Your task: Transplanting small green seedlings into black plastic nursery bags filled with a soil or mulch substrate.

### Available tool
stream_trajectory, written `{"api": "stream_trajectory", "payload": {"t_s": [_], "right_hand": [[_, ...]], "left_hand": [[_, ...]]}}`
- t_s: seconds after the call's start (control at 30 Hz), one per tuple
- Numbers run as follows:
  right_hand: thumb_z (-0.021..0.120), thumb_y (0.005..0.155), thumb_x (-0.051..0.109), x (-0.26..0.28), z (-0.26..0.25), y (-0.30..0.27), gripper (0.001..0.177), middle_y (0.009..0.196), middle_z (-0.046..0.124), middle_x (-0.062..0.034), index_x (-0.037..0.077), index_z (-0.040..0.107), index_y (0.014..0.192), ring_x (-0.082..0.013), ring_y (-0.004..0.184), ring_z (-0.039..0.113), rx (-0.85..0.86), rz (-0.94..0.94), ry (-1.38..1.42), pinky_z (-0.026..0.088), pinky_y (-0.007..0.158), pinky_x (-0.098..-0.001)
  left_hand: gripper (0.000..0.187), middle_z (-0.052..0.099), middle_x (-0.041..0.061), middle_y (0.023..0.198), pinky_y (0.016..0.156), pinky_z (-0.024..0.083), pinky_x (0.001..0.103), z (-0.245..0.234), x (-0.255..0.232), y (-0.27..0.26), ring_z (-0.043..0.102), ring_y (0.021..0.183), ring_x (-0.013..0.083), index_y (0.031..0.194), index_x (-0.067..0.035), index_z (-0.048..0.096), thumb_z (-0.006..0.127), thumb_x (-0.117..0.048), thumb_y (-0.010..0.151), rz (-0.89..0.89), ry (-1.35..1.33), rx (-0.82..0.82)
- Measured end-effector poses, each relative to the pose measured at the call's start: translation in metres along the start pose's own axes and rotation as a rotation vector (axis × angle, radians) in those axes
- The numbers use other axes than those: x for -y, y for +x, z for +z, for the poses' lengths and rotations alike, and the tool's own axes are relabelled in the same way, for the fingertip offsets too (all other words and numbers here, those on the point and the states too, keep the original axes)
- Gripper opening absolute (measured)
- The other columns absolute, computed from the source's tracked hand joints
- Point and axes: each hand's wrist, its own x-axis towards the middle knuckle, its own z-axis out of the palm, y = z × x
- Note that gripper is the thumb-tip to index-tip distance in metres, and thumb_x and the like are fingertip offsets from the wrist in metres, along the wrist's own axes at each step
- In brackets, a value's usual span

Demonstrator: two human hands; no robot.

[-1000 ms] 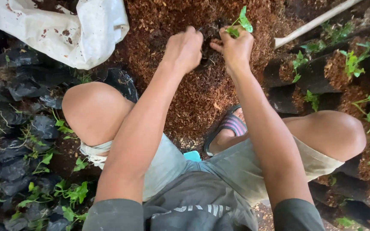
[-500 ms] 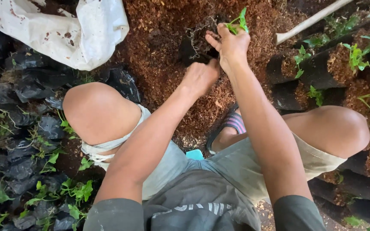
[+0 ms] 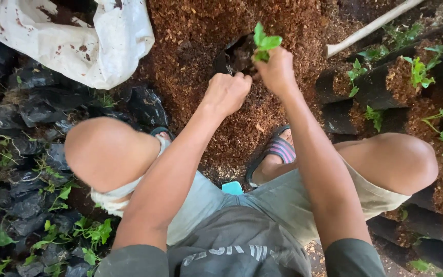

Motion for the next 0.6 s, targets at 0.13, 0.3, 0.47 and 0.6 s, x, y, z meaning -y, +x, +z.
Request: {"api": "stream_trajectory", "payload": {"t_s": [0.13,0.3,0.47,0.6], "right_hand": [[0.065,0.090,-0.006,0.013,-0.003,-0.009,0.021,0.092,0.074,-0.0149,-0.002,0.069,0.111,-0.0189,0.064,0.068,0.030,0.002,-0.048,0.061,0.054,-0.0262],[0.071,0.087,0.000,-0.008,0.015,-0.003,0.017,0.090,0.075,-0.0209,-0.002,0.075,0.104,-0.0342,0.076,0.073,-0.056,-0.186,-0.073,0.061,0.064,-0.0413],[0.072,0.084,0.001,-0.006,0.018,-0.009,0.018,0.084,0.075,-0.0194,0.001,0.079,0.101,-0.0406,0.078,0.074,-0.123,-0.252,-0.073,0.062,0.066,-0.0492],[0.073,0.088,0.002,-0.004,0.017,-0.011,0.020,0.091,0.074,-0.0233,-0.002,0.075,0.108,-0.0432,0.085,0.073,-0.131,-0.217,-0.087,0.061,0.068,-0.0529]], "left_hand": [[0.011,0.060,0.011,0.077,0.041,0.050,0.032,-0.014,0.017,0.004,0.048,0.045,0.0167,0.094,-0.006,0.055,0.048,-0.003,0.101,-0.183,-0.029,-0.006],[0.016,0.063,0.008,0.093,0.054,0.056,0.050,0.039,0.049,0.008,0.070,0.065,0.0346,0.101,-0.011,0.059,0.064,-0.014,0.086,-0.128,-0.066,-0.299],[0.017,0.062,0.004,0.091,0.050,0.056,0.050,0.072,0.052,0.019,0.071,0.061,0.0347,0.101,-0.014,0.063,0.064,-0.016,0.084,-0.161,-0.050,-0.299],[0.015,0.060,0.007,0.092,0.049,0.055,0.049,0.039,0.048,0.018,0.069,0.060,0.0353,0.097,-0.009,0.065,0.067,-0.010,0.082,-0.223,0.001,-0.373]]}}
